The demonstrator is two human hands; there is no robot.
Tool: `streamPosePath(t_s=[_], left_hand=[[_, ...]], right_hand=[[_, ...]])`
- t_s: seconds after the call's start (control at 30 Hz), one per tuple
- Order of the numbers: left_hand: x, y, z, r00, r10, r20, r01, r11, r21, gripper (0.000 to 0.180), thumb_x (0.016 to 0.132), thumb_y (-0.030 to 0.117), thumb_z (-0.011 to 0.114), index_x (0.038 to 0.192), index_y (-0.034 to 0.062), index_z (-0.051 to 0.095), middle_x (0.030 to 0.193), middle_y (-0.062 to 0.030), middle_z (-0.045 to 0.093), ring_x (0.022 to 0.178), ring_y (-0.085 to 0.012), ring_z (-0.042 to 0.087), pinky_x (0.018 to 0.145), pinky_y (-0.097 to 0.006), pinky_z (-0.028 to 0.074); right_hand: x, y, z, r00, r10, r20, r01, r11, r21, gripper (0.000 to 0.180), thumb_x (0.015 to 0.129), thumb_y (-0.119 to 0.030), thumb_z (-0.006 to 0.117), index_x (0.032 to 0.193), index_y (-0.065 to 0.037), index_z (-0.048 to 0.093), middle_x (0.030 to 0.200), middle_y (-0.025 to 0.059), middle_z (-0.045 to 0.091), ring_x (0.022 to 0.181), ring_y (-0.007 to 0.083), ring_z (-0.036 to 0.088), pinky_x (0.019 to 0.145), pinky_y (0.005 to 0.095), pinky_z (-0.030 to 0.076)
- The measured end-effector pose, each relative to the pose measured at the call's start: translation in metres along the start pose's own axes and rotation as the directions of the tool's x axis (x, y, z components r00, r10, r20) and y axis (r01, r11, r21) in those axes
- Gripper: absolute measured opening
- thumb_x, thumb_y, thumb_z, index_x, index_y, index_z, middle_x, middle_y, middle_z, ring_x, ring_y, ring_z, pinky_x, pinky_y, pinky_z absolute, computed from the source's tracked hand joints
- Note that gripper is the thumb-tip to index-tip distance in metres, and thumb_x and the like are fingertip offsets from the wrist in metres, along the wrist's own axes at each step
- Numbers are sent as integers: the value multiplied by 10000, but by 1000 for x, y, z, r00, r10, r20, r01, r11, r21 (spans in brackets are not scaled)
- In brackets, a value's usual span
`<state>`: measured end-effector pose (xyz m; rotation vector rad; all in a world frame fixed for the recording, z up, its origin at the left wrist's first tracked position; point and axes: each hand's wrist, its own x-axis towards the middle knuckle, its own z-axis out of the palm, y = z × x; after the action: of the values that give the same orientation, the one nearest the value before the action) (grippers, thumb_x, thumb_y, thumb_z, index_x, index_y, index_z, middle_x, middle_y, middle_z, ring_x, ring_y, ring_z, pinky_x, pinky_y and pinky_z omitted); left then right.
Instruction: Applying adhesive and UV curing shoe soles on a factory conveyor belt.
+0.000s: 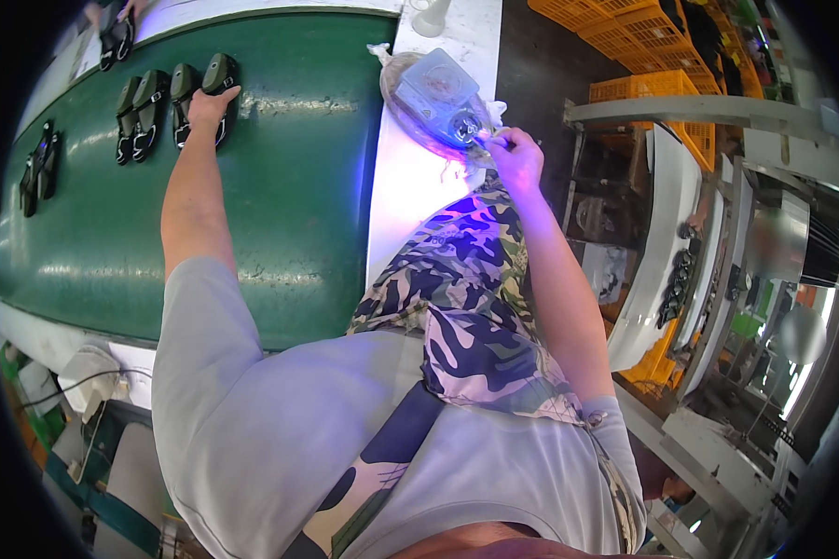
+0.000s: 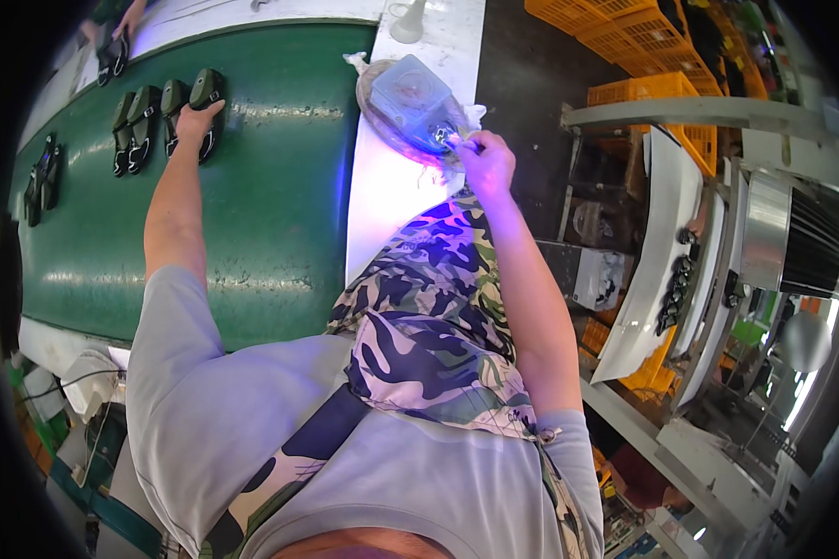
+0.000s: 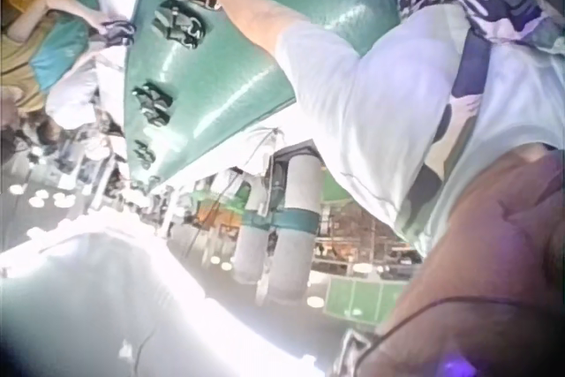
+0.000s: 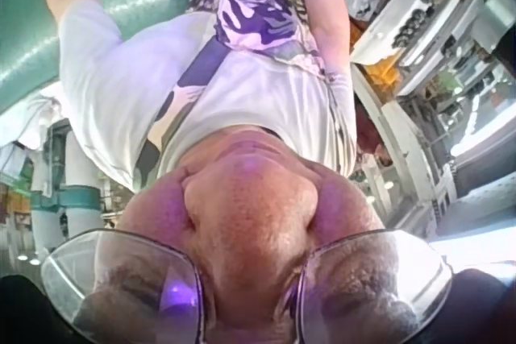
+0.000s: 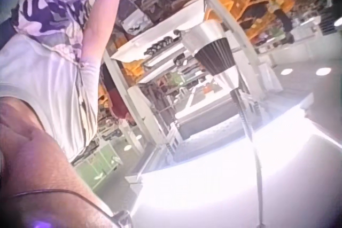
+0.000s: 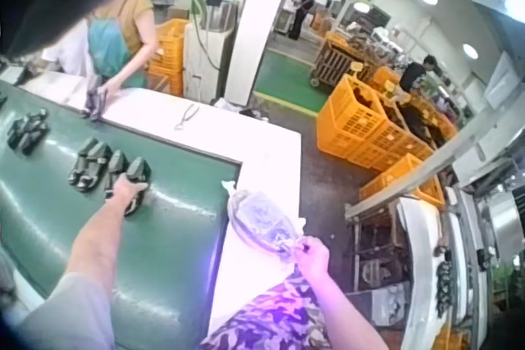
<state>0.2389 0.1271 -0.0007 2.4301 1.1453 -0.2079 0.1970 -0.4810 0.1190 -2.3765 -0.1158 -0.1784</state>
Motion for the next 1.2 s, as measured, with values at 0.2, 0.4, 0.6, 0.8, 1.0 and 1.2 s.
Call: streamPosePath(t_s=[0.2,0.4,0.6,0.8,1.0,1.2], left_hand=[[-43,10,16,982,184,47,-186,982,41,699,701,499,778,1227,58,648,1238,-193,652,1162,-361,616,995,-426,488],[-122,-27,17,349,861,369,-919,391,-42,610,644,81,755,1243,97,641,1151,-136,642,1097,-351,614,1005,-412,485],[-219,-8,-22,275,592,758,-789,590,-174,765,638,309,833,1302,17,588,1302,-175,574,1263,-349,513,1109,-410,399],[-253,-18,43,951,274,143,-296,942,160,1020,683,448,821,1485,13,366,1600,-226,231,1470,-376,268,1178,-473,286],[-261,-44,65,997,76,-4,-74,960,-270,1018,654,229,870,1467,-28,315,1507,-275,326,1403,-380,358,1125,-545,342],[-264,-60,55,782,-151,604,549,627,-553,723,745,192,833,1325,-16,456,1252,-200,592,1166,-346,591,1004,-546,464]], right_hand=[[16,-11,0,979,-182,88,201,915,-349,124,695,-139,770,785,-98,695,822,91,662,829,314,646,716,437,500],[24,-19,17,933,-287,216,354,838,-416,91,713,-117,737,801,-114,713,836,71,670,851,292,644,734,428,481],[22,-19,22,906,-266,330,405,773,-489,100,739,-108,665,817,-139,720,850,65,657,900,271,628,781,403,435],[24,-22,15,858,-438,268,513,738,-439,111,746,-126,663,831,-152,730,851,58,655,897,270,624,784,410,437],[22,-28,10,918,-116,380,318,788,-527,138,752,-169,687,877,-161,745,893,82,693,895,278,664,809,416,471],[25,-7,2,839,514,179,-436,832,-344,262,751,-324,739,953,-158,754,965,97,737,939,282,708,840,400,548]])
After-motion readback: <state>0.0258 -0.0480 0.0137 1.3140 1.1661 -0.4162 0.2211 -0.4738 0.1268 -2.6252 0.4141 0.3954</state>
